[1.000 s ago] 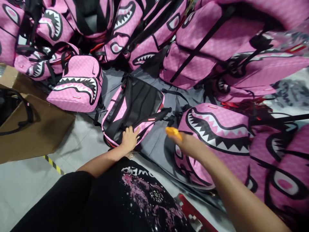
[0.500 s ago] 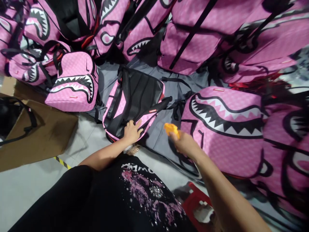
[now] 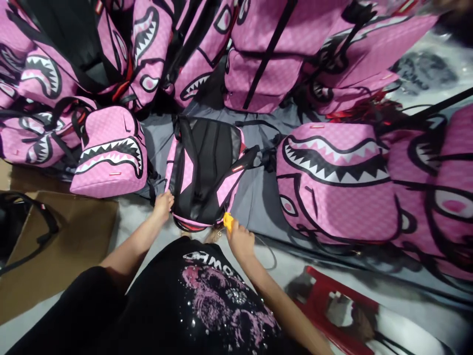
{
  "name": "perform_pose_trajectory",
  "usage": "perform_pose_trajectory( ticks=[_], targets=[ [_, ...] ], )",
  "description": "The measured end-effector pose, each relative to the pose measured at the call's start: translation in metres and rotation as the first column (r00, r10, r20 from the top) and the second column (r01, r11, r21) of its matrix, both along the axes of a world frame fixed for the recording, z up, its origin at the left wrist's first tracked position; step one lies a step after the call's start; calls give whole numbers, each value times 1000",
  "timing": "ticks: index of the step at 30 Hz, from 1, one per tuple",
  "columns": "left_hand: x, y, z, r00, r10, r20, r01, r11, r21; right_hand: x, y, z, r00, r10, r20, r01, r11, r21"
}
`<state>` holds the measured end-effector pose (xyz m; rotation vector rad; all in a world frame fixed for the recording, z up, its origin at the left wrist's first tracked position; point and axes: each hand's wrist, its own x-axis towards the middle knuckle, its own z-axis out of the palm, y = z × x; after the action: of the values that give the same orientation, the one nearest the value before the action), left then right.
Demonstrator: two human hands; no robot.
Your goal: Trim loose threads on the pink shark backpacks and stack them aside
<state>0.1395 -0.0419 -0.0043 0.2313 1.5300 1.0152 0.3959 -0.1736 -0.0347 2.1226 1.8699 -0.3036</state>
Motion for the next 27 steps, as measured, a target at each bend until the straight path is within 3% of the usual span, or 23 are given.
perform_pose_trajectory(
  ticks=[5, 8, 10, 12, 17, 22, 27],
  targets=[
    [-15, 22, 6, 957, -19, 290, 51, 993, -103, -2, 19, -13, 997, -6, -75, 10, 999, 48],
    [-14, 21, 0, 890, -20, 456, 96, 985, -145, 1, 16, -10, 997, -5, -80, 12, 997, 80],
    [-14, 20, -9, 875, -41, 482, 130, 980, -152, 2, 14, -9, 997, -9, -73, 15, 996, 91],
    [-14, 19, -18, 856, -63, 513, 133, 986, -100, 4, 13, -10, 996, 3, -86, 6, 993, 114],
    [-10, 22, -40, 705, -184, 685, 124, 983, 136, 11, 17, -27, 991, 40, -127, -21, 988, 152],
    [-15, 14, -56, 687, -217, 693, 203, 974, 103, 16, 21, -48, 993, -30, -111, 38, 997, 67],
    [-16, 12, -57, 615, -353, 705, 293, 933, 211, 19, 4, -39, 996, -27, -91, 32, 998, 62]
  ],
)
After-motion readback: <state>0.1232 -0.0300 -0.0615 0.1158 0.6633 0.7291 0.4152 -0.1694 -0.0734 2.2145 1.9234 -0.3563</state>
